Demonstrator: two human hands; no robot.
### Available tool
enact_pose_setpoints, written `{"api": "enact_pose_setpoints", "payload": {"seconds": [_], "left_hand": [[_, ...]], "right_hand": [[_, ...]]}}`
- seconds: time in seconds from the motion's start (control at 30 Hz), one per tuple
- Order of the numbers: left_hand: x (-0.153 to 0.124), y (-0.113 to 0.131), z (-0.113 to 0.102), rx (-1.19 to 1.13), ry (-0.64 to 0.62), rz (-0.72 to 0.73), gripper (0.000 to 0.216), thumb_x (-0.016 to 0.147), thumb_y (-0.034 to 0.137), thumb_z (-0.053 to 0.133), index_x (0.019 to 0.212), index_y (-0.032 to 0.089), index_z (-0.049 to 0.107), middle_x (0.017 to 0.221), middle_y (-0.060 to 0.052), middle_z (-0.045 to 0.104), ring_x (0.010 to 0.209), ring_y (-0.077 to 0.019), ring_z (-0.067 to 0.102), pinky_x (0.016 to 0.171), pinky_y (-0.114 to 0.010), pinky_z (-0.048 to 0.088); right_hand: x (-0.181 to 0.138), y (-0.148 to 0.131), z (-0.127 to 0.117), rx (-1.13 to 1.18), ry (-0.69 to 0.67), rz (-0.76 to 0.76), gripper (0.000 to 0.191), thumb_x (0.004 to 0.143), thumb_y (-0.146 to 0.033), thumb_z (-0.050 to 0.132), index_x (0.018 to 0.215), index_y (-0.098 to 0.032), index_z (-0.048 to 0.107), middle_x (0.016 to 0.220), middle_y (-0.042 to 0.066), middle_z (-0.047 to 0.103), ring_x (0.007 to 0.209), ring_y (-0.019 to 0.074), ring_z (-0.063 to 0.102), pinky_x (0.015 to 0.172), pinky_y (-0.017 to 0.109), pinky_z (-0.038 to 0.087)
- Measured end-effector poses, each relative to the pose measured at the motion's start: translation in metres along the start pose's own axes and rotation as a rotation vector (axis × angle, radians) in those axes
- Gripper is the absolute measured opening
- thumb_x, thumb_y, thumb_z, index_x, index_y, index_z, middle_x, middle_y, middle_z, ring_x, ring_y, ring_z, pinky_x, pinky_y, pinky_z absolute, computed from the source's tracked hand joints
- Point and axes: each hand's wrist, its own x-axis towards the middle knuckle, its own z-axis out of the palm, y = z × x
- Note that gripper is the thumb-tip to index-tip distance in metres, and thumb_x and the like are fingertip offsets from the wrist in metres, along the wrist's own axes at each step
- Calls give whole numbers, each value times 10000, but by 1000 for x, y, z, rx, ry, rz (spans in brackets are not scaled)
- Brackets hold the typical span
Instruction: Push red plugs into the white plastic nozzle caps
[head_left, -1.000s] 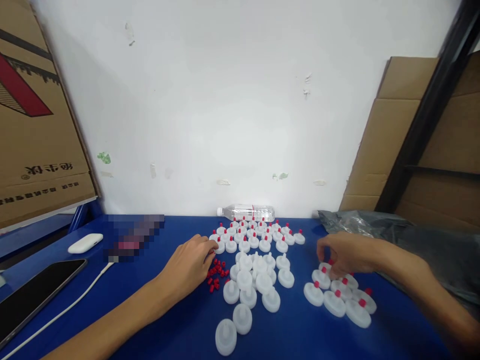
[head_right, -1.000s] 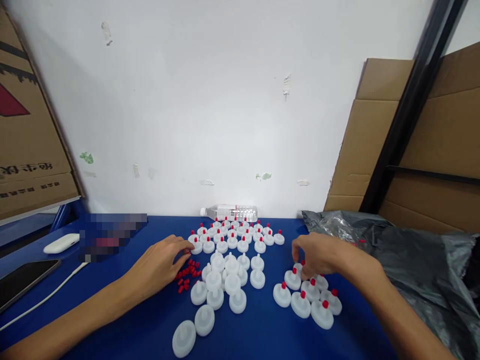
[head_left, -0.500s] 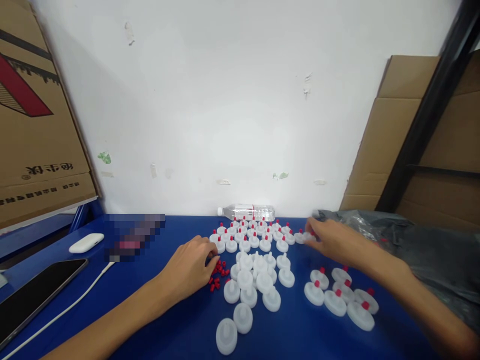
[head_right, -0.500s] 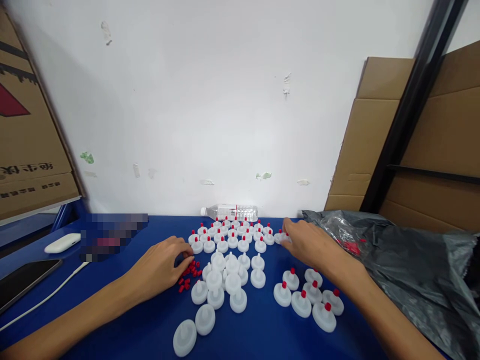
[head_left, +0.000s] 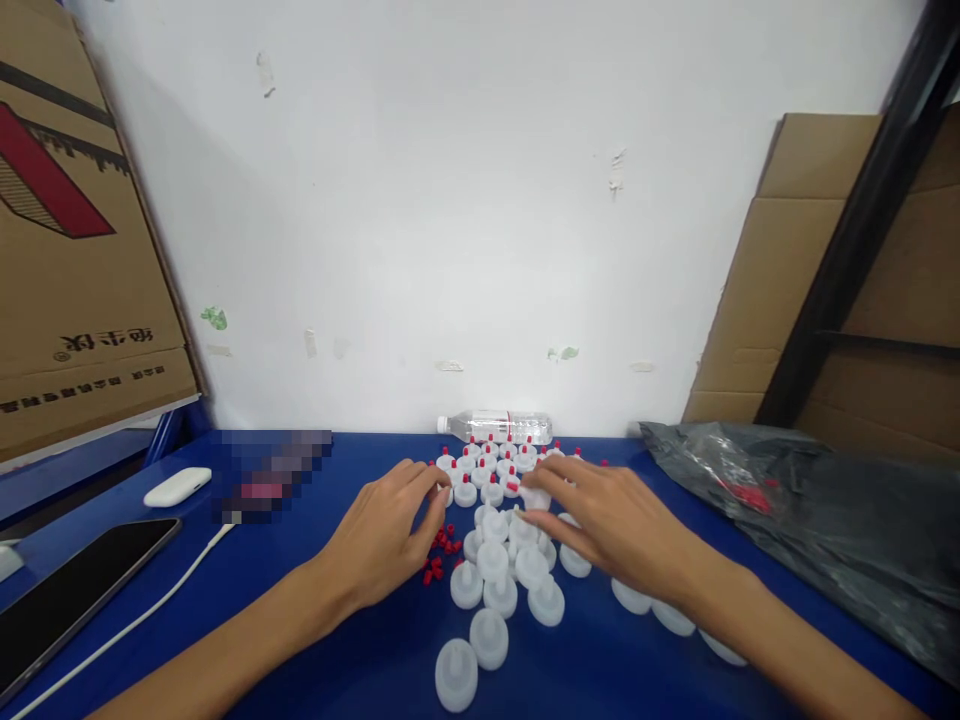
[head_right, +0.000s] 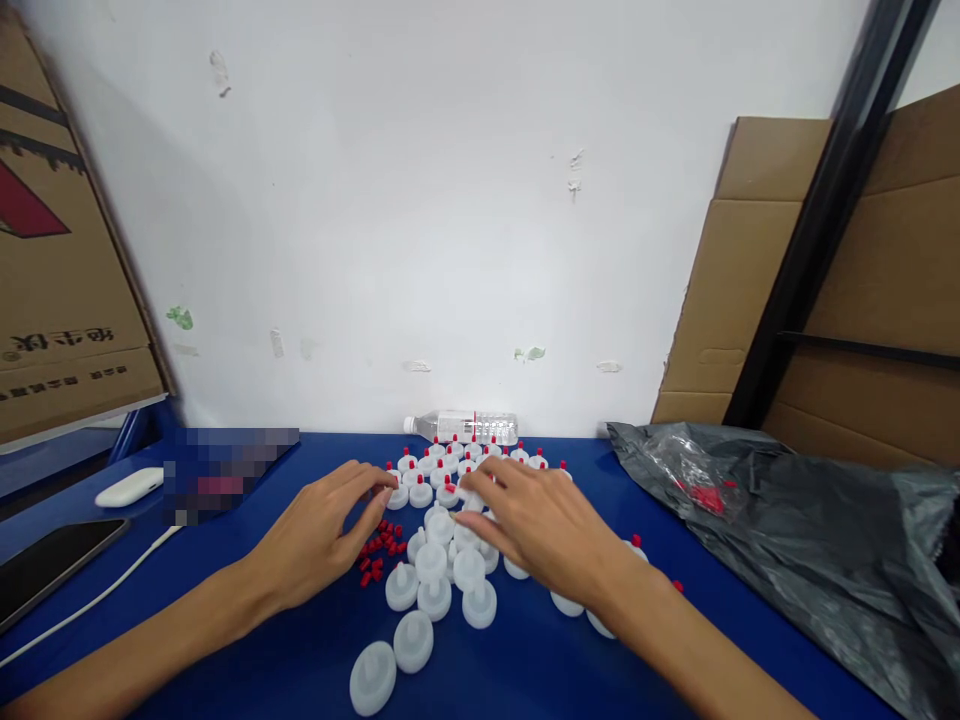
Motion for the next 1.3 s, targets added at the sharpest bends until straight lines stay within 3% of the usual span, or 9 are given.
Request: {"api": "enact_pose_setpoints", "payload": {"seconds": [0.1, 0.23, 0.4, 0.57, 0.77, 0.93, 1.07, 1.17, 1.3], "left_hand": [[-6, 11, -4, -82, 51, 200, 227, 1004, 251, 453, 1209, 195, 534, 991, -54, 647, 905, -208, 597, 800, -342, 450], [-10, 29, -4, 0, 51, 427, 87, 979, 240, 483, 969, 180, 545, 871, -52, 616, 772, -208, 530, 691, -335, 402], [-9, 34, -1, 100, 79, 536, 251, 1036, 176, 357, 813, 185, 472, 741, -27, 549, 670, -185, 432, 624, -330, 310], [-10, 32, -3, -100, -9, 413, 279, 1039, 158, 313, 783, 196, 416, 738, -1, 519, 687, -173, 421, 676, -330, 309], [-10, 39, 4, -377, -45, 165, 390, 1074, 292, 282, 725, 192, 425, 690, 23, 487, 649, -148, 402, 697, -316, 318], [-5, 25, 5, -712, -51, -194, 489, 1053, 512, 222, 664, 222, 284, 584, 55, 272, 535, -130, 247, 511, -282, 241], [3, 3, -2, -431, 111, -201, 486, 1048, 475, 268, 644, 215, 341, 610, 35, 373, 588, -148, 358, 582, -296, 292], [6, -5, -2, -145, 50, -146, 394, 1032, 402, 345, 703, 210, 445, 681, 4, 497, 694, -191, 466, 653, -319, 340], [5, -6, 4, -15, -52, -120, 266, 1002, 302, 410, 788, 201, 532, 767, -23, 587, 782, -222, 526, 702, -343, 394]], "right_hand": [[0, -18, 2, 53, 24, -132, 244, 1049, -420, 437, 1161, -238, 554, 1004, 29, 669, 852, 188, 669, 614, 271, 436], [-3, -35, 7, 65, 94, -237, 268, 1046, -457, 428, 1087, -228, 563, 936, 9, 676, 745, 157, 652, 530, 267, 365], [-2, -36, 10, 74, 194, -264, 323, 1048, -484, 394, 1043, -214, 571, 884, 6, 689, 692, 145, 645, 512, 273, 337], [1, -34, 8, 30, 221, -279, 280, 1049, -430, 432, 1066, -197, 586, 907, 14, 702, 689, 140, 640, 507, 275, 350], [2, -38, 1, -62, 286, -284, 173, 1038, -299, 498, 1065, -178, 619, 903, 18, 707, 693, 147, 627, 502, 275, 393], [-2, -9, 0, -191, 419, -226, 240, 988, -106, 504, 1179, -186, 626, 1178, 81, 713, 953, 183, 685, 675, 268, 500], [-4, 20, 2, -174, 407, 36, 182, 995, -210, 536, 1148, -238, 632, 1186, 51, 707, 865, 166, 705, 600, 247, 469], [-3, 27, 4, -107, 288, 143, 161, 1005, -224, 503, 1116, -242, 618, 1192, 43, 701, 820, 169, 708, 557, 248, 444], [-3, 26, 8, -19, 171, 192, 138, 1011, -284, 501, 1059, -231, 618, 1194, 66, 687, 863, 199, 703, 589, 267, 462]]}}
